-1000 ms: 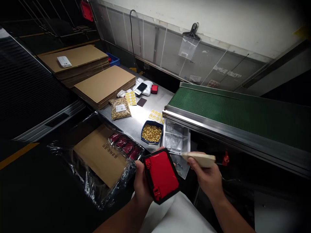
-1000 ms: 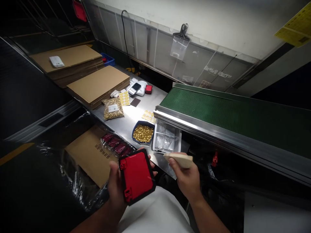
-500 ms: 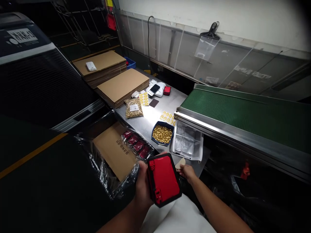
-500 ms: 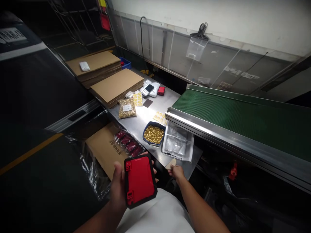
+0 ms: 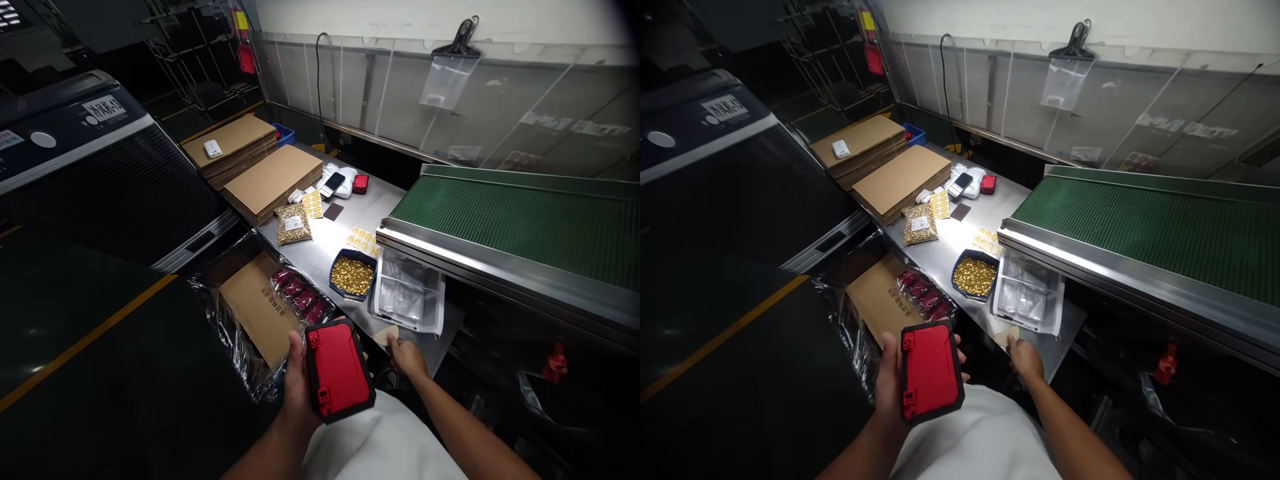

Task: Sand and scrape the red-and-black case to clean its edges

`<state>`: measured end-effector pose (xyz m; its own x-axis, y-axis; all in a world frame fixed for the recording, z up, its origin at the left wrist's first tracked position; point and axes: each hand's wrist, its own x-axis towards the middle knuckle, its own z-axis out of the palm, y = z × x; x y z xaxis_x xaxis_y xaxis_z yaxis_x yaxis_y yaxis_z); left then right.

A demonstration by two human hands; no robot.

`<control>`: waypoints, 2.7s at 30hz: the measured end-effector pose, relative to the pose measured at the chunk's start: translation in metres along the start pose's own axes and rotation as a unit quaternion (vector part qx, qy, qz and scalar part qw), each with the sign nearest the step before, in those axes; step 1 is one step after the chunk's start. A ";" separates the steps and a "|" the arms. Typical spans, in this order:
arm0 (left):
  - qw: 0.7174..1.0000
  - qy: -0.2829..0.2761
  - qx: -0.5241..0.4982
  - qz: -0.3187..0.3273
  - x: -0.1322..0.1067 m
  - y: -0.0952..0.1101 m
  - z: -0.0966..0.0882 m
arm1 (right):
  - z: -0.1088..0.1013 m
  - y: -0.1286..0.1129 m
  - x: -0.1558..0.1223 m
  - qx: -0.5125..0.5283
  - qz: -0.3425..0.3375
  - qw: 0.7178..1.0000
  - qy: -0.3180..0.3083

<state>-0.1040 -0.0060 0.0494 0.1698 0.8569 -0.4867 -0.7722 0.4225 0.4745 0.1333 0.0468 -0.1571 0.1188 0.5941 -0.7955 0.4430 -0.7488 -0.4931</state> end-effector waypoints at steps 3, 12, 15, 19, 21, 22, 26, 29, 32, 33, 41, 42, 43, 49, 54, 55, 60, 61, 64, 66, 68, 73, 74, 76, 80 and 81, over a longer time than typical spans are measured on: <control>0.977 -0.059 0.189 0.073 0.003 0.010 0.000 | 0.000 -0.036 -0.040 0.059 -0.045 0.997 -0.017; 0.764 -0.195 0.535 0.302 0.022 0.032 0.014 | -0.029 -0.138 -0.202 0.248 -0.411 0.863 -0.156; 0.754 -0.221 0.534 0.311 0.024 0.034 0.018 | -0.036 -0.139 -0.210 0.214 -0.432 0.866 -0.137; 0.753 -0.238 0.531 0.307 0.026 0.034 0.019 | -0.037 -0.133 -0.209 0.209 -0.447 0.861 -0.121; 0.752 -0.245 0.526 0.314 0.028 0.033 0.019 | -0.038 -0.132 -0.211 0.212 -0.453 0.858 -0.117; 0.750 -0.249 0.526 0.316 0.028 0.033 0.020 | -0.038 -0.132 -0.212 0.213 -0.453 0.858 -0.117; 0.737 -0.258 0.536 0.321 0.030 0.032 0.024 | -0.044 -0.133 -0.219 0.226 -0.440 0.858 -0.135; 0.728 -0.264 0.540 0.330 0.030 0.031 0.027 | -0.047 -0.132 -0.218 0.264 -0.421 0.851 -0.171; 0.716 -0.271 0.546 0.340 0.030 0.029 0.031 | -0.048 -0.128 -0.215 0.330 -0.387 0.835 -0.208; 0.712 -0.271 0.549 0.343 0.030 0.028 0.032 | -0.049 -0.127 -0.215 0.340 -0.383 0.832 -0.210; 0.706 -0.262 0.558 0.350 0.029 0.020 0.031 | -0.058 -0.129 -0.217 0.258 -0.417 0.859 -0.148; 0.708 -0.259 0.557 0.347 0.028 0.019 0.031 | -0.059 -0.130 -0.214 0.280 -0.401 0.859 -0.155; 0.710 -0.259 0.558 0.343 0.028 0.018 0.031 | -0.060 -0.131 -0.211 0.298 -0.384 0.859 -0.159; 0.727 -0.262 0.548 0.320 0.028 0.011 0.033 | -0.063 -0.123 -0.212 0.243 -0.414 0.870 -0.111; 0.737 -0.267 0.545 0.296 0.026 0.004 0.032 | -0.060 -0.119 -0.207 0.253 -0.383 0.885 -0.076; 0.740 -0.267 0.544 0.291 0.025 0.003 0.032 | -0.060 -0.117 -0.196 0.259 -0.374 0.888 -0.063; 0.763 -0.238 0.550 0.242 0.020 -0.001 0.026 | -0.070 -0.066 -0.102 0.220 -0.301 0.920 0.119; 0.763 -0.228 0.559 0.229 0.019 -0.001 0.023 | -0.072 -0.047 -0.082 0.201 -0.275 0.927 0.155; 0.753 -0.196 0.594 0.203 0.016 0.000 0.012 | -0.072 0.012 -0.040 0.107 -0.194 0.947 0.234; 0.746 -0.173 0.615 0.188 0.014 0.000 0.006 | -0.065 0.043 -0.026 0.035 -0.163 0.952 0.258; 0.738 -0.149 0.633 0.179 0.012 -0.001 0.004 | -0.053 0.062 -0.019 -0.033 -0.152 0.951 0.268; 0.687 -0.120 0.689 0.198 0.004 -0.003 0.014 | -0.030 0.074 -0.009 -0.129 -0.152 0.950 0.239; 0.670 -0.121 0.703 0.207 0.003 -0.003 0.017 | -0.028 0.074 -0.008 -0.132 -0.153 0.950 0.237; 0.640 -0.129 0.722 0.227 0.002 -0.004 0.021 | -0.030 0.076 -0.008 -0.130 -0.162 0.947 0.247; 0.611 -0.154 0.728 0.270 0.001 -0.004 0.026 | -0.040 0.078 -0.014 -0.105 -0.191 0.943 0.250; 0.608 -0.160 0.725 0.283 0.001 -0.004 0.028 | -0.043 0.075 -0.017 -0.093 -0.197 0.944 0.246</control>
<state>-0.0837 0.0015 0.0674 0.4172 0.9017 0.1133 0.5483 -0.3491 0.7599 0.2032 -0.0070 -0.1654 0.2915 0.9145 -0.2806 0.6816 -0.4044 -0.6098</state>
